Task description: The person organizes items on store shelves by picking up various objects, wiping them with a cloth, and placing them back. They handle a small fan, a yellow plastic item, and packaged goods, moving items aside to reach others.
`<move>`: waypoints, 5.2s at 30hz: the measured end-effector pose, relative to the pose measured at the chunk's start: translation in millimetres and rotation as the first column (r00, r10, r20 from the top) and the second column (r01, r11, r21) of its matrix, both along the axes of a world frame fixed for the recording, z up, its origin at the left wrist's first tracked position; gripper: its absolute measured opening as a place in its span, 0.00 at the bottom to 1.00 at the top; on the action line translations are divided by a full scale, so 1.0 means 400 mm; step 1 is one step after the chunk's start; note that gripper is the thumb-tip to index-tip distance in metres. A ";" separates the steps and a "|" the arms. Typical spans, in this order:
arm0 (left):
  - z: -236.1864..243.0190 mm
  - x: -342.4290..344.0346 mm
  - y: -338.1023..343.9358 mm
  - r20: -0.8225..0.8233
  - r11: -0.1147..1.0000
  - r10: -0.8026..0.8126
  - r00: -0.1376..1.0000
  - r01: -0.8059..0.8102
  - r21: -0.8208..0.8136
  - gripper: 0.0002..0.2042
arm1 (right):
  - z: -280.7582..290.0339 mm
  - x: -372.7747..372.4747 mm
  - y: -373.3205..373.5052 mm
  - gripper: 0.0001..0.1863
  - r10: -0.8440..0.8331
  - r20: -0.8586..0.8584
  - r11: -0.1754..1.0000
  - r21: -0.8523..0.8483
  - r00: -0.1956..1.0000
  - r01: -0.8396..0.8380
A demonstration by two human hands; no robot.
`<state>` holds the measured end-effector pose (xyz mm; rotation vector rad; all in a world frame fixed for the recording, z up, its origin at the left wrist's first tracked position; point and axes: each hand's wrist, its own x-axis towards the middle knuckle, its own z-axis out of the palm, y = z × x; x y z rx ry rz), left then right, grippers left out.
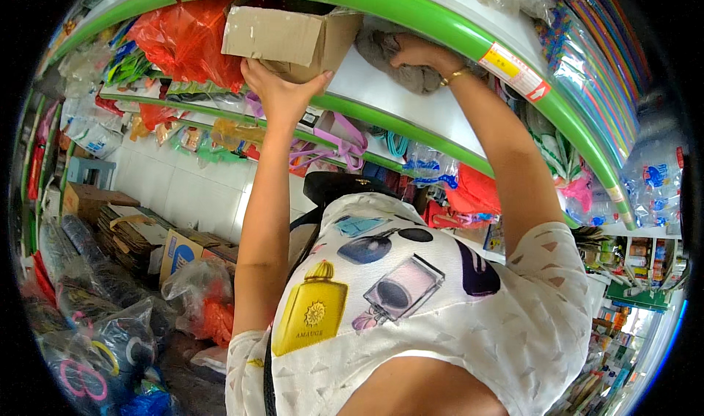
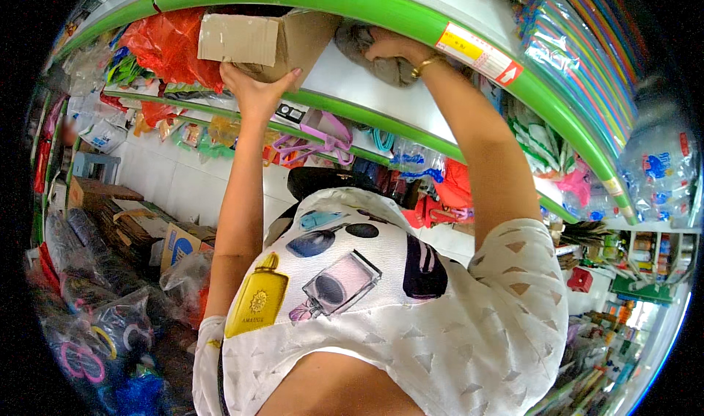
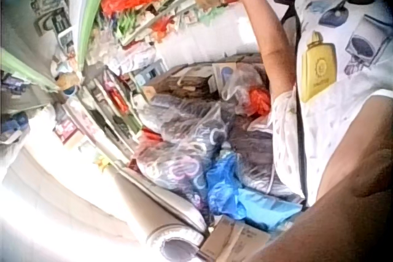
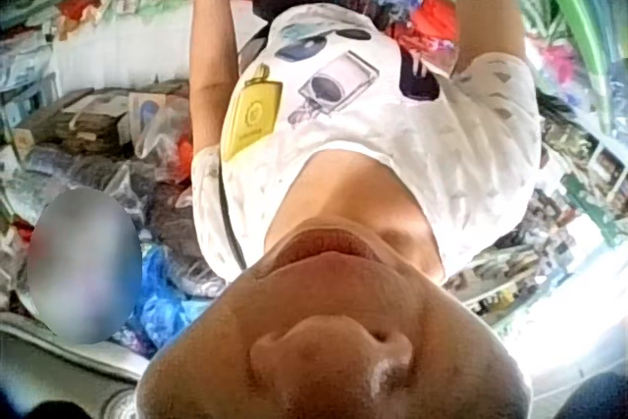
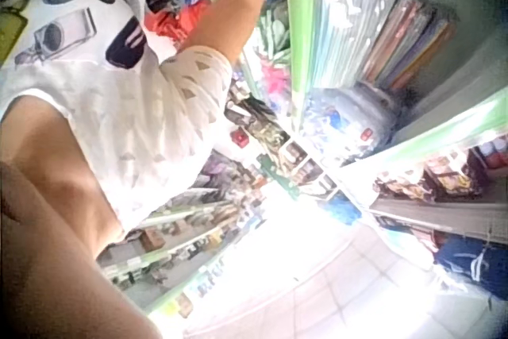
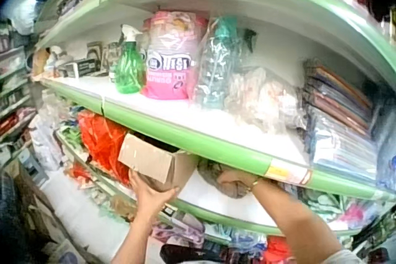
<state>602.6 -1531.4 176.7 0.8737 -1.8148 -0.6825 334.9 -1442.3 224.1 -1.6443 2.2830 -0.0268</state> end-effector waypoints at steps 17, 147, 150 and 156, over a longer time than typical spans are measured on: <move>-0.017 0.038 0.107 0.034 0.996 0.093 0.995 -0.093 -0.006 0.64 | 0.092 0.220 0.333 0.45 0.022 0.761 0.886 -0.315 0.648 0.340; 0.015 -0.020 0.422 -0.667 -0.255 -0.364 0.650 0.619 0.743 0.27 | -0.064 0.425 0.584 0.23 0.034 0.609 0.399 -0.735 0.792 0.548; 0.007 0.014 0.388 -0.680 -0.233 -0.334 0.652 0.642 0.730 0.24 | -0.020 0.273 0.555 0.19 -0.249 0.632 -0.057 -0.766 0.734 0.640; -0.005 0.041 0.352 -0.647 -0.100 -0.322 0.692 0.654 0.750 0.22 | 0.009 -0.023 0.378 0.21 -0.373 0.437 -0.018 -0.885 0.818 0.465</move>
